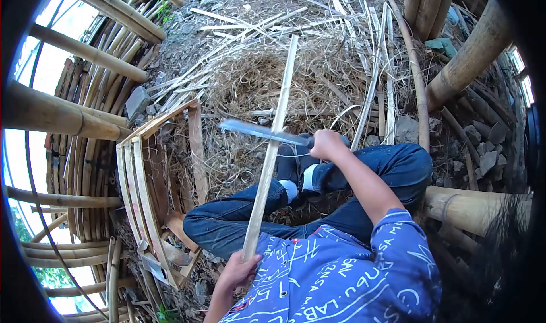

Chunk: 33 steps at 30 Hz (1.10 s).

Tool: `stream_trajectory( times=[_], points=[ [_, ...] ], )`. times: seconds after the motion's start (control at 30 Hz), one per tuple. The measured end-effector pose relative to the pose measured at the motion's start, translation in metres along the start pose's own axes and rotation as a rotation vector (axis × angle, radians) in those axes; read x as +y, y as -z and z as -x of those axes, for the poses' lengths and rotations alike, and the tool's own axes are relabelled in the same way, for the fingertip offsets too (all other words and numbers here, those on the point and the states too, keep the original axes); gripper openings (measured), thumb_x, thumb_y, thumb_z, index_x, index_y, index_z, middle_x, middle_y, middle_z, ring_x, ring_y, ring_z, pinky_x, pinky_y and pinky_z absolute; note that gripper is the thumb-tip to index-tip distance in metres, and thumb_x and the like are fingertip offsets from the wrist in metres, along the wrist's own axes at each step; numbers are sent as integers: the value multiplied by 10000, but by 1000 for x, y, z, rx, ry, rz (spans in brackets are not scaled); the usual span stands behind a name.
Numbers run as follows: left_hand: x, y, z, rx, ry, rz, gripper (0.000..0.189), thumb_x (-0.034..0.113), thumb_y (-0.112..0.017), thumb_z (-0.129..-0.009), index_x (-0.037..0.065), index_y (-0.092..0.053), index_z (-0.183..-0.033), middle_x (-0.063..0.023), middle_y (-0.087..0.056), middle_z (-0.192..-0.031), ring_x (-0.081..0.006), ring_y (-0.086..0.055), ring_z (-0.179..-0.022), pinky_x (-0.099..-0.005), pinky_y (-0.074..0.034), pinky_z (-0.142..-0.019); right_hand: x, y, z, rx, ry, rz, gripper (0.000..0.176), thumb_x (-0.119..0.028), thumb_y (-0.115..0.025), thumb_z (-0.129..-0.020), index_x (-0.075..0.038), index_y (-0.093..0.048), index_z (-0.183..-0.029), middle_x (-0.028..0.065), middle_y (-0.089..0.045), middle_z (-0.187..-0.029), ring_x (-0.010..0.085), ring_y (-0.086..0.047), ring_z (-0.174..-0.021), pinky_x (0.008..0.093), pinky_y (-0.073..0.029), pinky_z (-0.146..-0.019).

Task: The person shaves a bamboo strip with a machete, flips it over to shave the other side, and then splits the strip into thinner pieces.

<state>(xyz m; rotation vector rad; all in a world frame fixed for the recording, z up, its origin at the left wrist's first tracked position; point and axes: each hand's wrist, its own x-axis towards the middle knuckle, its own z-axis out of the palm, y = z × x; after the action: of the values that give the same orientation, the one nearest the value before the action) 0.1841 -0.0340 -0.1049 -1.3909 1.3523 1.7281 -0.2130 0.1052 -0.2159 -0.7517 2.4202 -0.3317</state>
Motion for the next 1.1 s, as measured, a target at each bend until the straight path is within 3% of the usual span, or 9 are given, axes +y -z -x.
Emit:
stream_trajectory(
  times=[0.1,0.33,0.4,0.47,0.53,0.7,0.9,0.97,1.1],
  points=[
    [14,-6,1,-5,-148,-147,218,203,-676,-909,33,-572,-822,20,-522,-626,-69,-479,-509,-254,-397,-442,-3,-2,0,46,13,-88,331,-229,-643,-667,9,-701,-890,236,-688,-948,378,-675,-911,447,-543,-828],
    [20,0,-18,-21,-69,-106,244,231,-650,-932,14,-589,-838,-21,-578,-670,-111,-574,-571,-272,-493,-512,-27,-23,51,7,273,19,282,-244,-669,-646,-31,-715,-825,206,-696,-842,363,-688,-822,442,-558,-769],
    [23,1,-23,-181,-1,-27,262,254,-622,-949,3,-580,-890,-43,-597,-716,-132,-596,-610,-285,-528,-559,-33,-33,59,-6,335,27,283,-264,-679,-641,-42,-716,-813,185,-697,-827,349,-688,-799,433,-558,-751],
    [20,0,-30,-167,55,46,268,256,-606,-956,-9,-571,-964,-56,-605,-746,-153,-608,-629,-296,-547,-586,-39,-34,63,-28,325,-15,287,-267,-674,-648,-33,-712,-810,190,-696,-836,354,-686,-814,438,-555,-758],
    [28,-10,-26,-214,-58,254,269,254,-604,-955,-10,-567,-991,-56,-598,-738,-163,-606,-623,-295,-538,-572,-42,-33,66,-50,305,-67,291,-266,-670,-650,-28,-710,-813,197,-694,-841,360,-684,-821,441,-554,-762],
    [39,-19,-30,-222,-57,183,218,263,-573,-974,46,-555,-967,-2,-521,-667,-101,-516,-549,-252,-464,-495,-51,-38,72,-94,308,-152,314,-323,-672,-661,-55,-710,-820,195,-689,-799,374,-676,-797,442,-551,-762],
    [21,-23,-37,-143,-16,229,251,273,-464,-1027,102,-472,-843,61,-378,-603,-40,-337,-487,-210,-296,-431,-44,-27,54,5,389,97,263,-250,-692,-602,-34,-716,-751,173,-703,-796,327,-700,-775,414,-564,-723],
    [14,-17,-31,-146,-40,198,248,272,-469,-1025,104,-469,-842,59,-378,-610,-40,-341,-495,-205,-302,-433,-30,-14,33,20,307,193,306,-254,-693,-604,-34,-722,-814,179,-707,-861,324,-700,-820,419,-563,-753],
    [14,-19,-13,-115,-49,166,240,264,-468,-1025,110,-462,-840,59,-378,-613,-37,-331,-491,-200,-298,-428,6,7,-9,68,-33,4,319,-218,-629,-662,-2,-713,-881,223,-696,-946,353,-687,-901,428,-553,-806]
  ],
)
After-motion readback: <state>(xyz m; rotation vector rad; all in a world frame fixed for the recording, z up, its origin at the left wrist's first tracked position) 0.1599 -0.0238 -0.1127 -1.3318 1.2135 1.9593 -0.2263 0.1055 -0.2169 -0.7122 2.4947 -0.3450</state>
